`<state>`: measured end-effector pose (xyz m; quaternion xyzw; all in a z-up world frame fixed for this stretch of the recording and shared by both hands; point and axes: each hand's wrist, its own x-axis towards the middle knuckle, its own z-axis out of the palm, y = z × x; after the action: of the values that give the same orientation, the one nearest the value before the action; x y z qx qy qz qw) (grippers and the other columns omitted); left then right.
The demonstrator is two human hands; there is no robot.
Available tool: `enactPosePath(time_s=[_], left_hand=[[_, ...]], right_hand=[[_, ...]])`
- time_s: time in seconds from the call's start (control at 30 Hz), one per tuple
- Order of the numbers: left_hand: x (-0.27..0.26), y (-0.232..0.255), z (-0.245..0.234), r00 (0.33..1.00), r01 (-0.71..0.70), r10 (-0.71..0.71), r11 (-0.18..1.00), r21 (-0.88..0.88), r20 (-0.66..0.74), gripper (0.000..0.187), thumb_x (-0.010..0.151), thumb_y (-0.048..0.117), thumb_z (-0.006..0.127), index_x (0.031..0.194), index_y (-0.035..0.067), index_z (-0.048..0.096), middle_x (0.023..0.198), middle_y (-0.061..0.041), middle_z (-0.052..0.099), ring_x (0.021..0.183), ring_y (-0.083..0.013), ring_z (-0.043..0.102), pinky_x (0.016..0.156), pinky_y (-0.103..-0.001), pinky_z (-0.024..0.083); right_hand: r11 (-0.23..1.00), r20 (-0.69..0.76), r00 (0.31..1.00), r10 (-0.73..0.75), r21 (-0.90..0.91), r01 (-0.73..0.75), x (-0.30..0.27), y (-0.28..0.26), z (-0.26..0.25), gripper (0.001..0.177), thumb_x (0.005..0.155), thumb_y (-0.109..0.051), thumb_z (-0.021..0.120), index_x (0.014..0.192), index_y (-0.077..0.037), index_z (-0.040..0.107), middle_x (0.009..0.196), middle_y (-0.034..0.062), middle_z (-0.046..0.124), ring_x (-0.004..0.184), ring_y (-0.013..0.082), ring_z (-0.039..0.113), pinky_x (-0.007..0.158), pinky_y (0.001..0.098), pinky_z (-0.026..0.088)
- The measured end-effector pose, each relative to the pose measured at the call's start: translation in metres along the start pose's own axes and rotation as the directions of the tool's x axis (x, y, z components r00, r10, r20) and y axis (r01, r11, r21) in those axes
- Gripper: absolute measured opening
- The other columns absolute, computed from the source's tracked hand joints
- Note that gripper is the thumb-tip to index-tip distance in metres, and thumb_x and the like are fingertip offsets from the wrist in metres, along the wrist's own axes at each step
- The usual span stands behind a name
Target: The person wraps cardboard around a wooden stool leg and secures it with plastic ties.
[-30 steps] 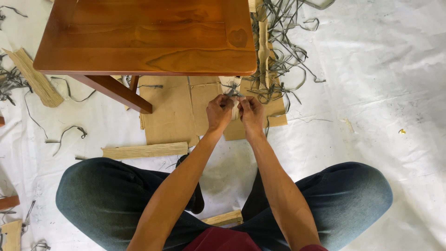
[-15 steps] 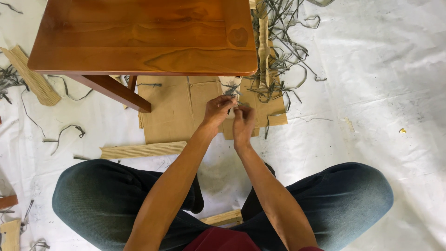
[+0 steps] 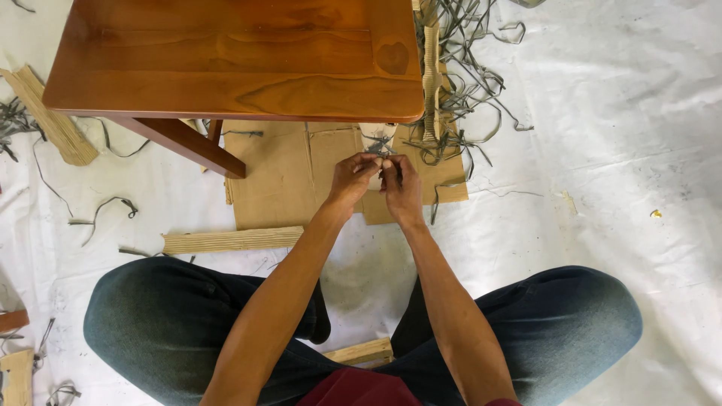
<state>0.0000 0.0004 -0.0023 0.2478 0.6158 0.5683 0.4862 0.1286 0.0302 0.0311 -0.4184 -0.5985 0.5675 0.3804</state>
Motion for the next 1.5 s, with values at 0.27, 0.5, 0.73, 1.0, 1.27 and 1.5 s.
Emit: enactPosePath(time_s=[0.27, 0.5, 0.73, 1.0, 1.27, 1.5], left_hand=[[-0.003, 0.008, -0.001, 0.998, 0.065, -0.065, 0.998, -0.008, -0.021, 0.025, 0.092, 0.022, 0.071, 0.106, 0.002, 0.077, 0.098, -0.004, 0.073, 0.098, -0.0125, 0.063, 0.092, -0.029, 0.047], [-0.004, 0.006, 0.0, 0.999, -0.005, 0.005, 1.0, -0.003, -0.034, 0.024, 0.087, 0.02, 0.074, 0.103, 0.002, 0.076, 0.094, -0.004, 0.073, 0.094, -0.0129, 0.064, 0.084, -0.03, 0.05], [0.001, 0.002, -0.002, 1.0, 0.012, -0.012, 0.998, -0.06, 0.001, 0.024, 0.089, 0.022, 0.075, 0.102, 0.001, 0.078, 0.091, -0.006, 0.071, 0.087, -0.0143, 0.061, 0.081, -0.029, 0.05], [0.004, -0.01, 0.003, 0.999, -0.022, 0.02, 0.998, -0.054, -0.04, 0.026, 0.089, 0.02, 0.075, 0.107, 0.002, 0.07, 0.093, -0.002, 0.07, 0.085, -0.0101, 0.06, 0.076, -0.026, 0.047], [-0.001, -0.002, 0.002, 1.0, 0.004, -0.004, 0.997, -0.082, 0.007, 0.022, 0.091, 0.019, 0.076, 0.106, 0.004, 0.069, 0.089, -0.002, 0.068, 0.082, -0.0098, 0.059, 0.072, -0.027, 0.046], [-0.002, -0.004, 0.006, 0.995, -0.072, 0.067, 0.996, -0.056, -0.078, 0.023, 0.09, 0.019, 0.076, 0.105, 0.003, 0.07, 0.095, -0.004, 0.074, 0.089, -0.0123, 0.066, 0.08, -0.027, 0.05]], right_hand=[[0.838, 0.035, 0.902, -0.429, -0.356, 0.413, -0.01, -0.016, -0.005, 0.012, 0.101, -0.006, 0.063, 0.11, 0.001, 0.059, 0.096, 0.0198, 0.068, 0.077, 0.0321, 0.067, 0.065, 0.0418, 0.053], [0.777, 0.11, 0.918, -0.38, -0.5, 0.382, -0.006, -0.007, -0.007, 0.007, 0.099, 0.001, 0.059, 0.104, -0.001, 0.054, 0.095, 0.0192, 0.07, 0.084, 0.0387, 0.069, 0.069, 0.0469, 0.052], [0.889, 0.108, 0.944, -0.31, -0.319, 0.329, -0.007, 0.0, 0.001, 0.008, 0.1, -0.002, 0.055, 0.106, -0.002, 0.049, 0.09, 0.0172, 0.072, 0.076, 0.035, 0.072, 0.066, 0.0448, 0.055], [0.851, 0.001, 0.978, -0.206, -0.494, 0.18, -0.008, 0.002, 0.002, 0.019, 0.109, -0.02, 0.047, 0.104, -0.002, 0.051, 0.078, 0.0238, 0.065, 0.074, 0.0459, 0.063, 0.065, 0.0531, 0.046], [0.925, -0.028, 0.976, -0.216, -0.325, 0.196, -0.003, 0.002, -0.003, 0.029, 0.112, -0.023, 0.045, 0.097, -0.001, 0.055, 0.083, 0.0194, 0.068, 0.072, 0.0381, 0.066, 0.065, 0.0466, 0.049], [0.846, 0.081, 0.928, -0.364, -0.388, 0.366, -0.003, 0.002, -0.012, 0.013, 0.099, 0.002, 0.05, 0.111, -0.001, 0.051, 0.086, 0.0168, 0.069, 0.082, 0.036, 0.07, 0.073, 0.0434, 0.054]])
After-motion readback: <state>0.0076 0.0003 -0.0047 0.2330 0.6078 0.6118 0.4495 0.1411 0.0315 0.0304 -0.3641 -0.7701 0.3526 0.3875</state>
